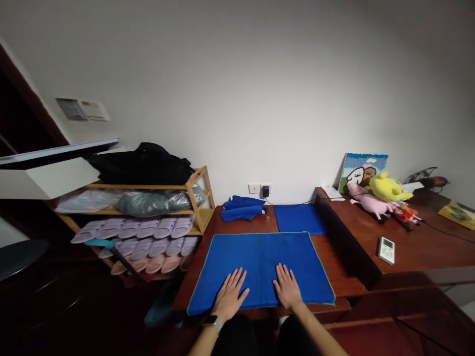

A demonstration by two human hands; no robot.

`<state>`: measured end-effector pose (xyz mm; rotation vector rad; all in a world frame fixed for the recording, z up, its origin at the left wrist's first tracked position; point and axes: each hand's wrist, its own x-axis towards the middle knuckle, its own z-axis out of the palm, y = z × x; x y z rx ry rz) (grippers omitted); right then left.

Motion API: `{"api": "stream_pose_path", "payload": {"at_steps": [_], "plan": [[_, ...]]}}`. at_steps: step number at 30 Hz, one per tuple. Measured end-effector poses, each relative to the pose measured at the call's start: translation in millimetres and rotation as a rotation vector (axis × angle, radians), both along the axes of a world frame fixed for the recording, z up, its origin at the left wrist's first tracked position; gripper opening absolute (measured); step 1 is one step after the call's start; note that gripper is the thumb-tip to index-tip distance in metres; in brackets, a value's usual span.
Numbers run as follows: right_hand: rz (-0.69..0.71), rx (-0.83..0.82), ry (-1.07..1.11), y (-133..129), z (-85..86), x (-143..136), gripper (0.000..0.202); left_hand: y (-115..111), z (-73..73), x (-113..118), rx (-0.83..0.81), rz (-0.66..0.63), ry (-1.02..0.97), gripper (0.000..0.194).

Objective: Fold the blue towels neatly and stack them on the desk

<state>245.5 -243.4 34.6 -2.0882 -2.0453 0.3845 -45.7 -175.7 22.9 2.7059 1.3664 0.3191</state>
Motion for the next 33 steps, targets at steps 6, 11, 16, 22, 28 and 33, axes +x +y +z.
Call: {"api": "stream_pose_path", "payload": {"at_steps": [6,11,16,22,28,33], "plan": [[-0.171,-0.028,-0.089,-24.3,-8.5,94.2,0.067,3.5,2.1,-73.0,0.017,0.231,0.047,0.071],[-0.286,-0.063,-0.173,-36.0,-15.9,139.9,0.072,3.4,8.4,-106.0,-0.013,0.334,0.111,0.075],[-0.302,-0.014,-0.155,-49.2,-2.9,135.9,0.073,1.3,9.5,-106.4,0.045,0.329,0.092,0.076],[0.329,0.093,0.051,-39.1,16.4,43.4,0.09,-19.4,23.0,-29.9,0.06,-0.15,0.034,0.084],[0.38,-0.029,0.071,-14.8,10.6,-3.1,0.114,-24.4,10.3,22.6,0.05,-0.212,0.035,0.1],[0.299,-0.019,-0.001,-27.6,-2.4,32.1,0.102,-17.3,-7.8,-26.8,0.089,-0.158,0.035,0.089]]}}
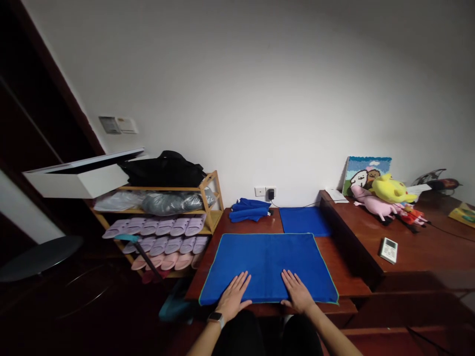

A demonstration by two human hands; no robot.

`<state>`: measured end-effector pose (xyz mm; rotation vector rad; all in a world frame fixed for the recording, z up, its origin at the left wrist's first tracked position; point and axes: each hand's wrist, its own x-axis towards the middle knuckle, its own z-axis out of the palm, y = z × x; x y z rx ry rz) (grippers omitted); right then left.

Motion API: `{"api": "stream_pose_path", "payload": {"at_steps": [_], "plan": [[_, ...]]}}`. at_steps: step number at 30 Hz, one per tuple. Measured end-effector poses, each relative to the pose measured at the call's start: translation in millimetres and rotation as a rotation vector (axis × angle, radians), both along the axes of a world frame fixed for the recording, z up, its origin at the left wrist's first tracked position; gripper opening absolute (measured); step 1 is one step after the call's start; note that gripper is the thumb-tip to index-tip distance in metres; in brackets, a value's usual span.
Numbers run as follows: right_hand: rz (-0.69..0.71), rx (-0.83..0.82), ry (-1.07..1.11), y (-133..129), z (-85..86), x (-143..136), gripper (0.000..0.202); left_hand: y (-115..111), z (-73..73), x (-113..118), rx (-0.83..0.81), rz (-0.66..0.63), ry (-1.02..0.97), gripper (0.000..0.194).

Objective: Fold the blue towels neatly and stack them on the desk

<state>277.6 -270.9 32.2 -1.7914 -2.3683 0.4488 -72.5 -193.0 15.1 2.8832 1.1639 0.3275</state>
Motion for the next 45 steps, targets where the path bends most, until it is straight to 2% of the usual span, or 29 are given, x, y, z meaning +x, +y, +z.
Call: {"api": "stream_pose_path", "payload": {"at_steps": [6,12,15,19,25,28,31,35,38,41,45], "plan": [[-0.068,0.057,-0.067,-23.4,-16.5,64.8,0.094,5.9,-5.5,-72.0,0.048,0.127,0.0,0.08],[-0.126,0.081,-0.142,-35.4,-33.0,128.7,0.086,16.7,-3.1,-121.7,0.043,0.187,0.021,0.074],[-0.18,0.074,-0.172,-41.8,-39.8,157.2,0.085,20.5,-0.5,-134.9,0.025,0.188,0.033,0.07],[-0.245,0.043,-0.198,-50.5,-42.6,185.9,0.081,24.0,0.0,-141.5,0.027,0.185,0.038,0.07],[-0.262,0.011,-0.176,-55.2,-42.8,203.0,0.08,25.7,7.7,-152.1,-0.041,0.231,0.056,0.071],[-0.247,0.015,-0.174,-54.3,-38.5,198.6,0.083,25.6,13.7,-157.7,-0.092,0.239,0.053,0.077],[-0.199,0.01,-0.149,-46.1,-23.9,172.3,0.091,31.1,18.6,-147.5,-0.091,0.27,0.023,0.078],[-0.159,0.049,-0.041,-15.2,3.7,103.8,0.077,54.7,26.1,-104.0,-0.039,0.305,-0.024,0.07],[-0.134,0.072,0.017,13.0,14.5,56.4,0.073,78.3,28.3,-72.9,-0.063,0.362,-0.005,0.073],[-0.16,0.078,0.028,29.3,10.4,34.1,0.073,94.7,20.6,-63.7,-0.097,0.448,0.011,0.075],[-0.21,0.089,0.011,30.4,-5.3,32.8,0.071,97.5,1.6,-75.2,-0.083,0.477,-0.001,0.075]]}}
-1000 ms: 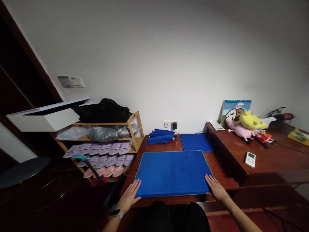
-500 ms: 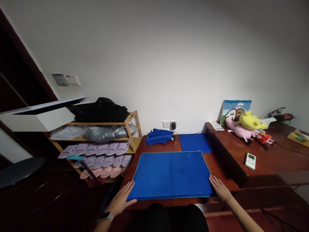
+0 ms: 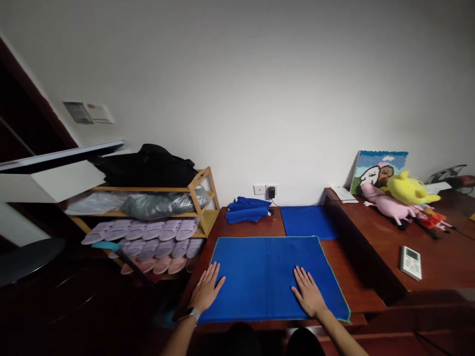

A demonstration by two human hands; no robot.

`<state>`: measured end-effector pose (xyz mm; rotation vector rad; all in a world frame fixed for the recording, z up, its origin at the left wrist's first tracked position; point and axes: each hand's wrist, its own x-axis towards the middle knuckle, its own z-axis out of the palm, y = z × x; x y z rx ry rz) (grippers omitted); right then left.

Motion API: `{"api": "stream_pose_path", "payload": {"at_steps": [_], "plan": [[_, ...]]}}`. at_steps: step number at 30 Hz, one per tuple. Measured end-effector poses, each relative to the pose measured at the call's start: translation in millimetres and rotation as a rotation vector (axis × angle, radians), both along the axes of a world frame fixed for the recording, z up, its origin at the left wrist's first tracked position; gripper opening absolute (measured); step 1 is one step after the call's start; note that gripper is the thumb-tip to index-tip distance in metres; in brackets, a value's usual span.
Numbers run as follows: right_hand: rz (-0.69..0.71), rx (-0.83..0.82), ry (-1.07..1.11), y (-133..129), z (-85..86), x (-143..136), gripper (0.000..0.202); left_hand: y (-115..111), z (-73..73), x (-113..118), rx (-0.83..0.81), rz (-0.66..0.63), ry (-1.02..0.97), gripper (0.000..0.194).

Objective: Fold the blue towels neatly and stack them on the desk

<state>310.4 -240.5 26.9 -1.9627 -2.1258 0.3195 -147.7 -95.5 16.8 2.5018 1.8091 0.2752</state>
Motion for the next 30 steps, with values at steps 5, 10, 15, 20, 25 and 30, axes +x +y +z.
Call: {"api": "stream_pose_path", "payload": {"at_steps": [5,10,15,20,25,30], "plan": [[-0.006,0.061,0.002,14.1,-1.7,-5.2,0.069,-1.9,-6.3,0.0,0.105,-0.013,-0.008,0.073],[-0.042,0.035,0.012,76.3,19.0,-31.8,0.071,35.3,6.3,29.7,0.121,-0.065,-0.021,0.071],[0.038,0.03,0.032,146.6,35.4,-73.7,0.072,105.0,15.3,49.8,0.045,-0.031,-0.007,0.069],[0.116,0.025,0.066,184.3,28.8,-97.7,0.07,141.8,13.3,43.7,0.032,0.015,-0.001,0.068],[0.014,-0.004,-0.003,178.0,12.5,-56.7,0.071,143.3,6.6,38.7,0.045,-0.003,-0.011,0.068],[-0.079,0.064,-0.112,148.9,-1.0,31.1,0.069,145.3,2.8,40.6,0.047,0.0,-0.033,0.068]]}}
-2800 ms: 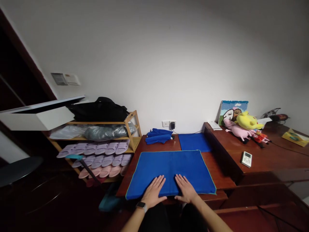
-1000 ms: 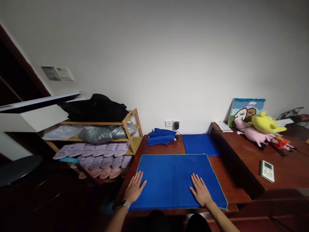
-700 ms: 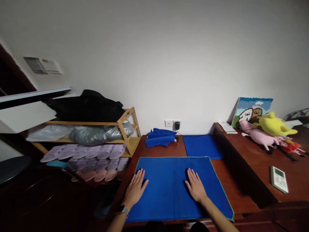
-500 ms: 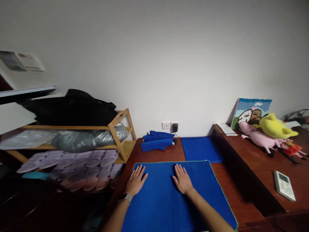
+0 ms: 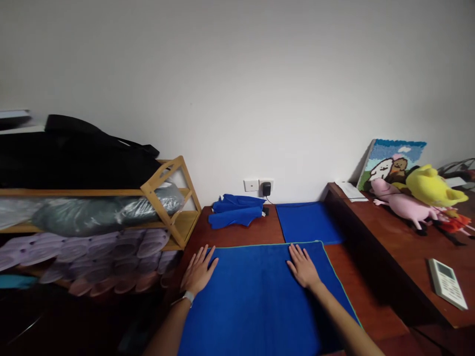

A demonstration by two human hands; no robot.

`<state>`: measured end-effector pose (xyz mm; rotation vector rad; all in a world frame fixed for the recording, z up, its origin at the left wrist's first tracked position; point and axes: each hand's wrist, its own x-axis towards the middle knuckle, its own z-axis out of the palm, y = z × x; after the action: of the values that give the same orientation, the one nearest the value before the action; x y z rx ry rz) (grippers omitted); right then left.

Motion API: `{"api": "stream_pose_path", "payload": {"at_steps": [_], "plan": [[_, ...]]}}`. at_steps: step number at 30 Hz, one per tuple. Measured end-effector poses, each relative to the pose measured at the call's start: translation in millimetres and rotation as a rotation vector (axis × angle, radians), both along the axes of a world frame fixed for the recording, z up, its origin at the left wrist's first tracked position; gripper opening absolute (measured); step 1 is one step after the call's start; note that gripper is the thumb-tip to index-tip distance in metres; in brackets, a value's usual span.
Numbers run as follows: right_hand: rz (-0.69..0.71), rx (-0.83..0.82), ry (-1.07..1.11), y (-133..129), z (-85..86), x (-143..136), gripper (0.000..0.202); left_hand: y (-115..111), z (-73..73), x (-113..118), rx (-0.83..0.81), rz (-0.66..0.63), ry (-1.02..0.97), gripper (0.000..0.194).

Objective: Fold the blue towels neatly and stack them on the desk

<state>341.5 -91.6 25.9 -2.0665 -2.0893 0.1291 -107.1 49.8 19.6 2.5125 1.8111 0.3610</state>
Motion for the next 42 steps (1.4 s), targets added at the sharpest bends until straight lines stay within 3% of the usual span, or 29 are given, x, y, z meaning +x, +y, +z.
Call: {"api": "stream_pose_path", "payload": {"at_steps": [5,10,20,29,38,42], "plan": [[-0.169,-0.047,-0.07,-13.6,-10.0,80.8,0.07,2.9,-4.4,-0.6,0.012,0.009,-0.009,0.067],[-0.23,-0.039,-0.026,-11.3,-17.6,112.9,0.069,6.7,-7.0,-3.9,-0.003,0.007,-0.019,0.067],[-0.326,0.023,0.041,-14.8,-15.4,112.9,0.068,6.8,-3.2,-1.8,-0.002,0.015,-0.018,0.064],[-0.29,0.062,-0.11,-16.5,-17.4,111.4,0.066,2.5,1.4,0.9,-0.017,0.018,0.002,0.062],[-0.211,0.035,-0.085,1.1,-10.2,53.6,0.063,-2.0,0.9,0.5,0.001,0.009,-0.022,0.063],[-0.254,-0.029,-0.06,-5.9,-17.9,86.2,0.062,0.7,-4.8,-1.8,0.026,0.005,-0.025,0.062]]}}
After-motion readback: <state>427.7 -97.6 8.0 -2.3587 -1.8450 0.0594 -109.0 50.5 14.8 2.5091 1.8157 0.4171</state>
